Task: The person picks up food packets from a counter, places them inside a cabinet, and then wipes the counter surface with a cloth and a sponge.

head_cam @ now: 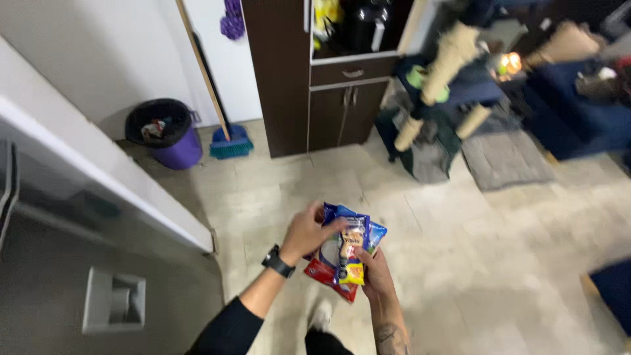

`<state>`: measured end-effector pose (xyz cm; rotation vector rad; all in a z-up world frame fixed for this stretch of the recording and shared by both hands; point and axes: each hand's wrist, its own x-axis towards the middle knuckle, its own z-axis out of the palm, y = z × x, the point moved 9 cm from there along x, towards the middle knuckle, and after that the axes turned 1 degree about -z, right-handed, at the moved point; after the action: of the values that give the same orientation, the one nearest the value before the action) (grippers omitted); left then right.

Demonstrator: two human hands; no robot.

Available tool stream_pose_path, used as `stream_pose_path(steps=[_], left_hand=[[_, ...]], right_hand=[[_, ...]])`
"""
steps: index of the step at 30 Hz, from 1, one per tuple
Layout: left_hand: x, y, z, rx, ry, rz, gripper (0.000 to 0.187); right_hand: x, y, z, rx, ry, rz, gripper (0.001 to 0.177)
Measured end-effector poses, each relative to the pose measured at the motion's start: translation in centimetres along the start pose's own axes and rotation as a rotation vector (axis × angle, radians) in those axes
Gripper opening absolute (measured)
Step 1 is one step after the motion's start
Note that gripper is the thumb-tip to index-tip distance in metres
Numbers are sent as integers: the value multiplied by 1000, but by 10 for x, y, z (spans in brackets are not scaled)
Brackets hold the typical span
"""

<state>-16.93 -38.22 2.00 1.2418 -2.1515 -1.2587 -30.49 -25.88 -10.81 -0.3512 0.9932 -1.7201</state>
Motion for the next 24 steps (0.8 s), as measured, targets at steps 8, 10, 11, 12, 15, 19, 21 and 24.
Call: stream_pose_path(steps=[8, 10, 11, 12, 15, 19, 21, 24], left_hand=[[231, 43, -114, 221, 531, 423, 68], [294, 47, -130, 325, 589, 503, 69], [329, 50, -131, 437, 571, 592, 66], [362, 51, -130, 549, 548, 680, 64], [482, 35, -144, 754, 503, 639, 69], [659, 1, -170, 688, 488, 558, 72], [754, -36, -181, 64, 283, 300, 83], [820, -40, -200, -108, 290, 89, 81]], right_hand=[[191, -74, 52, 11, 168, 162, 51], [243, -75, 47, 23, 171, 181, 52], [272, -73, 38, 28, 209, 163, 49], [299, -71, 27, 34, 249, 145, 45], [365, -85, 34, 20, 306, 99, 48], [431, -118, 70, 11, 467, 120, 50], [470, -134, 86, 35, 428, 109, 56], [510, -151, 101, -25, 489, 146, 56]])
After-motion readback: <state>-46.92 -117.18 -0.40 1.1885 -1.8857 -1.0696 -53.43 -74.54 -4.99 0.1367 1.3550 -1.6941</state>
